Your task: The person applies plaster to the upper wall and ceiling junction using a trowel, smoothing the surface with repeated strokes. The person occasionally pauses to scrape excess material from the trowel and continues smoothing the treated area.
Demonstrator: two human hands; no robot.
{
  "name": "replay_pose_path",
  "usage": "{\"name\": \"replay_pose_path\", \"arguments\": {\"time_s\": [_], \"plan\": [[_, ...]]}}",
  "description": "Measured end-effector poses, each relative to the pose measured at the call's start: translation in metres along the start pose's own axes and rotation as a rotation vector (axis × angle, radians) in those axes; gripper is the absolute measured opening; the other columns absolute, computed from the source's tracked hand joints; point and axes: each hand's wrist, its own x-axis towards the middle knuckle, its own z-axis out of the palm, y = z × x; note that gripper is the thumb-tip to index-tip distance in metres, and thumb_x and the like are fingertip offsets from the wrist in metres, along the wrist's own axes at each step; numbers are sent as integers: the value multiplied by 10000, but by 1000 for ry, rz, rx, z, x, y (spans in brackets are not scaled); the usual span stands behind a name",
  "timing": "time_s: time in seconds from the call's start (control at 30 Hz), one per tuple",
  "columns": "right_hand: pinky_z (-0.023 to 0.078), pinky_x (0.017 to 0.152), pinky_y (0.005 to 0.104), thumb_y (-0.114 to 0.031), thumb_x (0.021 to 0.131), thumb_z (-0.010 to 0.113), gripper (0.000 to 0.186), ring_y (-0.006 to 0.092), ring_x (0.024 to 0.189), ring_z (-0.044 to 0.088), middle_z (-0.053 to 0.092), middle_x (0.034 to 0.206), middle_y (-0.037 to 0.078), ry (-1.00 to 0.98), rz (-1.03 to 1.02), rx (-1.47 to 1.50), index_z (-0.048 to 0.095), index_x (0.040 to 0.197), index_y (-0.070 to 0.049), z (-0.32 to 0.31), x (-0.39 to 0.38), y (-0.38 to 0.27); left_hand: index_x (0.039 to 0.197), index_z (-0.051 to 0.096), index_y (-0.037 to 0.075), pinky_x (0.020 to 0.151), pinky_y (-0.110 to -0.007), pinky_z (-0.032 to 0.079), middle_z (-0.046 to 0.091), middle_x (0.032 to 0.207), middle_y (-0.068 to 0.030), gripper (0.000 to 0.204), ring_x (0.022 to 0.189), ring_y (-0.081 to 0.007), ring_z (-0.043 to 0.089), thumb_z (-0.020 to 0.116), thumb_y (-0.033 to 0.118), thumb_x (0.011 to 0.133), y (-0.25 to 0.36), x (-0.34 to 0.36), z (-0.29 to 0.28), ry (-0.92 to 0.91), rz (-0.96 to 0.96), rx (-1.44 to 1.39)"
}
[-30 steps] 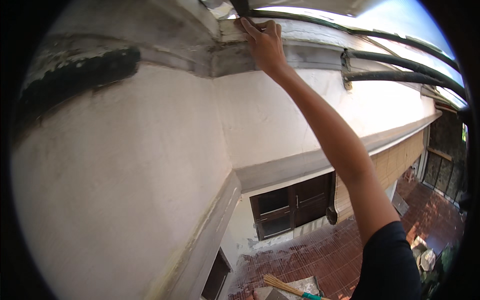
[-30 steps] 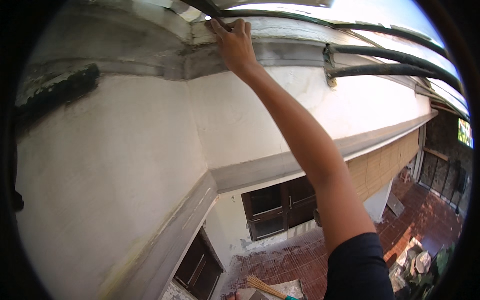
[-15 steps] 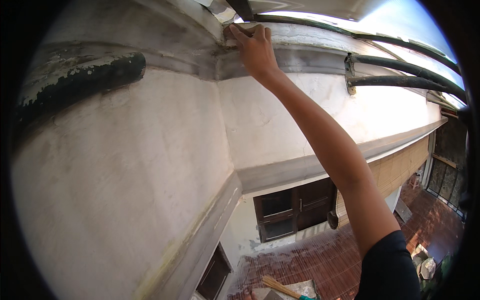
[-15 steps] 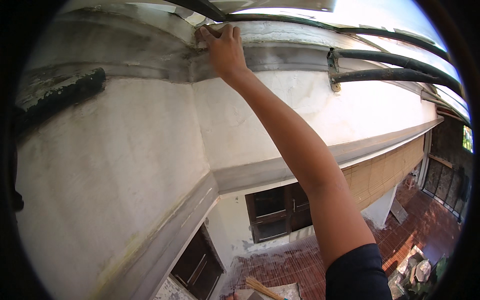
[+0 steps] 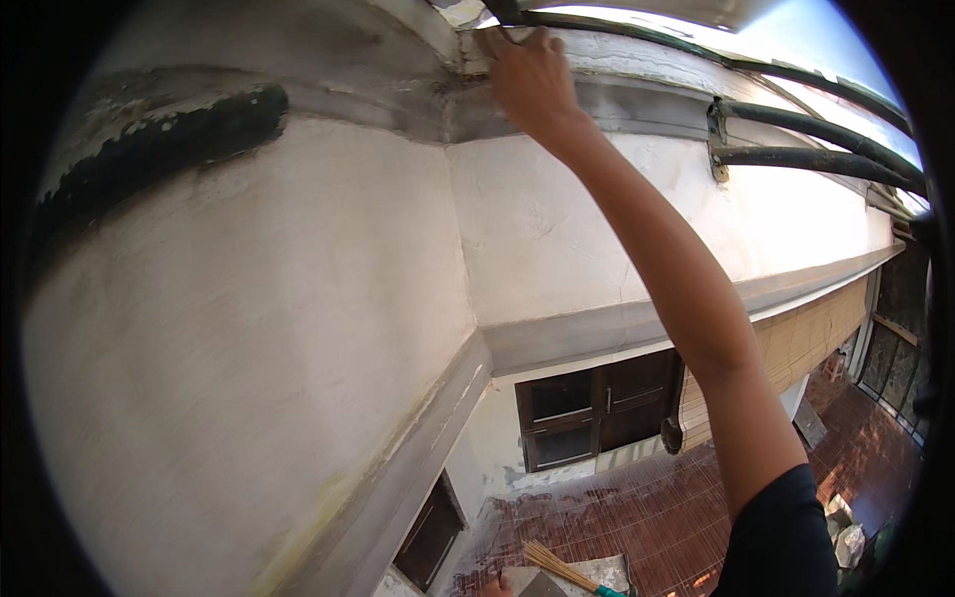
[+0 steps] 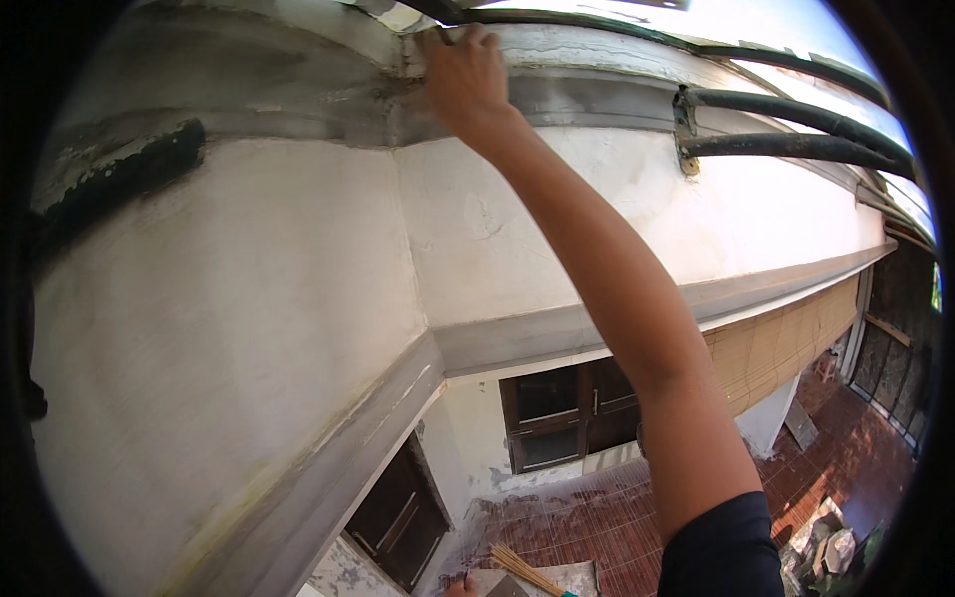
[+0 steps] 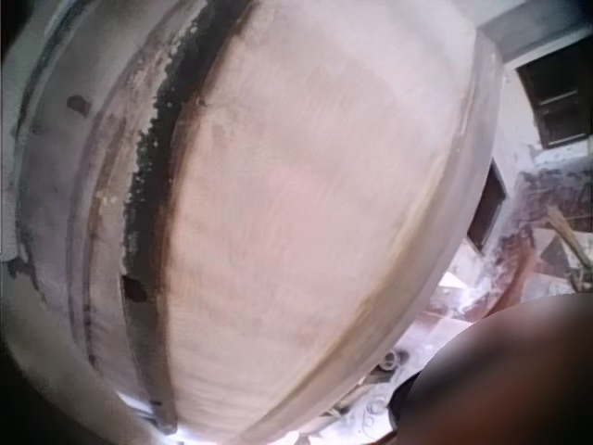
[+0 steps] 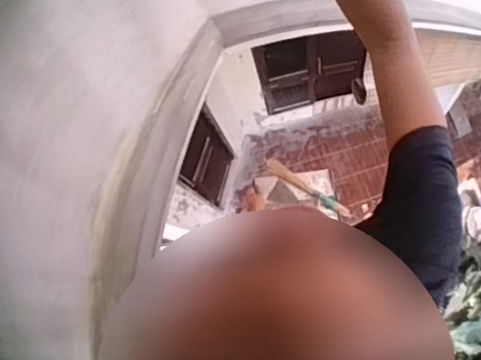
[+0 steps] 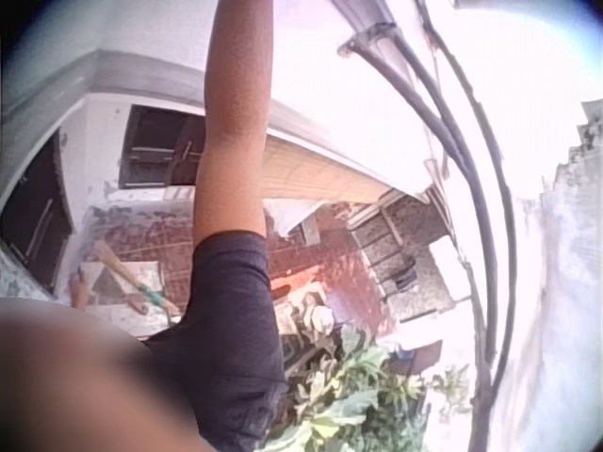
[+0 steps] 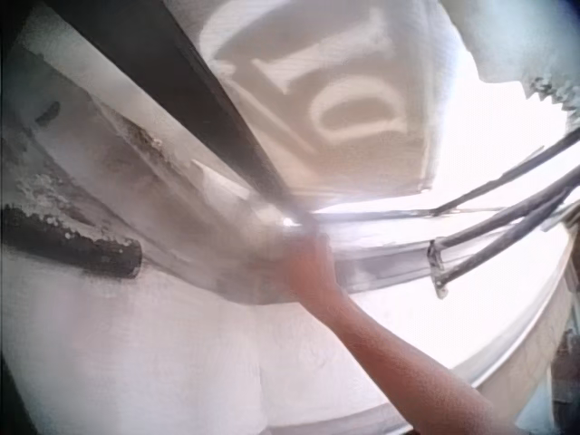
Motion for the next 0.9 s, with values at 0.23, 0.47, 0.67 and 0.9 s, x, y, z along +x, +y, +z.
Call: {"name": "replay_pose_path", "arguments": {"time_s": [0.23,0.47,0.67,0.9], "plan": [[477,905,484,-221,930,622,364,382,939,598,672,879,209,9,5,108,674,1273,-111,-12,5,-5,1470,475,194,1183,-584,203,502,1476,-157,515,1411,-407,379,371,451,1037,15,-2,-17,-37,69,343],[509,881,474,-144,948,577,346,359,944,636,645,946,246,404,-24,62,578,1275,-30,11,14,-36,1486,459,204,1199,-574,169,429,1528,-176,521,1441,-417,320,335,460,1050,14,-6,-16,-73,137,122],[465,943,483,-268,922,629,392,393,993,596,666,889,201,188,149,328,652,1296,-151,10,22,-24,1510,429,191,1204,-574,159,376,1557,-203,550,1455,-440,276,302,479,1058,18,-4,-13,-114,34,73],[525,891,515,-246,964,555,502,462,1056,622,632,1134,307,-106,254,105,483,1460,-212,3,27,-23,1518,413,173,1203,-574,164,358,1563,-219,560,1454,-455,264,302,476,1061,26,-2,-24,-166,13,109]]}}
